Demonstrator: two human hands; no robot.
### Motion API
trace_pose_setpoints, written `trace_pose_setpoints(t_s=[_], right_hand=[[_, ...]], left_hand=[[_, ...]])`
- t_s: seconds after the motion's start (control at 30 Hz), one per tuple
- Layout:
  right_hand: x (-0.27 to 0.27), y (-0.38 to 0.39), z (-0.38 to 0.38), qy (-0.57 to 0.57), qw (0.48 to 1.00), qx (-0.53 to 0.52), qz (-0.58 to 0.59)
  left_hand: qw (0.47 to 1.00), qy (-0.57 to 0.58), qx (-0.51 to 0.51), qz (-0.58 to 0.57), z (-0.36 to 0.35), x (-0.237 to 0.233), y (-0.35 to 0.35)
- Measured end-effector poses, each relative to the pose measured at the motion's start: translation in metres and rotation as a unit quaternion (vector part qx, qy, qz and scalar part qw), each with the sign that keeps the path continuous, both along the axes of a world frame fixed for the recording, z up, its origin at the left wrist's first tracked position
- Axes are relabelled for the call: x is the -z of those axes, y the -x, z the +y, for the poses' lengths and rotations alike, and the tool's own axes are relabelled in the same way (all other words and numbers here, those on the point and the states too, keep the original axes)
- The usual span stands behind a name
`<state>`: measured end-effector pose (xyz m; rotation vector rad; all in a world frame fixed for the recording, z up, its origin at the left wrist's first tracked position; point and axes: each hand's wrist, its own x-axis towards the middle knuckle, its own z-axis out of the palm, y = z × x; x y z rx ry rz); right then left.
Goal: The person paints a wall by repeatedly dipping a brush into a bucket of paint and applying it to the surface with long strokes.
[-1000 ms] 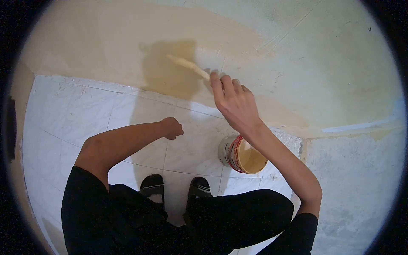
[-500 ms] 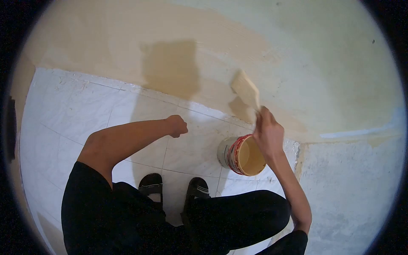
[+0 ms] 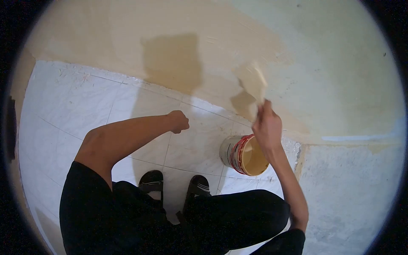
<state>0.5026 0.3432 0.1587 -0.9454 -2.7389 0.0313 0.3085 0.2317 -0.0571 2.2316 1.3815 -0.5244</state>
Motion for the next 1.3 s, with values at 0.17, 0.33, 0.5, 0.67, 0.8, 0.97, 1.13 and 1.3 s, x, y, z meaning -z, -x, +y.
trace_pose_setpoints(t_s=[0.17,0.33,0.5,0.67,0.8,0.97,1.13,1.3], right_hand=[[-0.002,-0.053,0.000,-0.029,0.997,0.071,0.011],[-0.001,0.007,-0.053,0.029,0.999,-0.038,0.011],[0.025,0.089,-0.054,0.031,0.992,-0.115,0.029],[0.032,0.076,-0.028,0.035,0.998,-0.052,0.031],[0.011,0.013,-0.027,0.071,0.995,0.053,0.035],[-0.001,-0.001,-0.039,0.025,1.000,0.006,0.009],[0.015,0.078,-0.053,0.057,0.994,-0.095,-0.002],[0.045,0.087,-0.022,0.040,0.990,-0.130,0.021]], left_hand=[[1.000,-0.012,0.005,-0.002,0.008,0.008,0.001],[0.999,0.009,0.029,-0.034,-0.002,0.009,-0.009],[0.998,0.013,0.038,-0.056,-0.020,-0.002,-0.018],[0.997,0.012,0.048,-0.051,-0.022,0.006,-0.014],[0.999,0.000,0.035,-0.037,-0.014,0.007,-0.008],[0.998,-0.013,0.048,-0.037,-0.011,0.017,0.001],[0.998,0.010,0.057,-0.026,-0.008,0.015,-0.008],[0.998,-0.022,0.024,-0.056,-0.008,0.010,-0.020]])
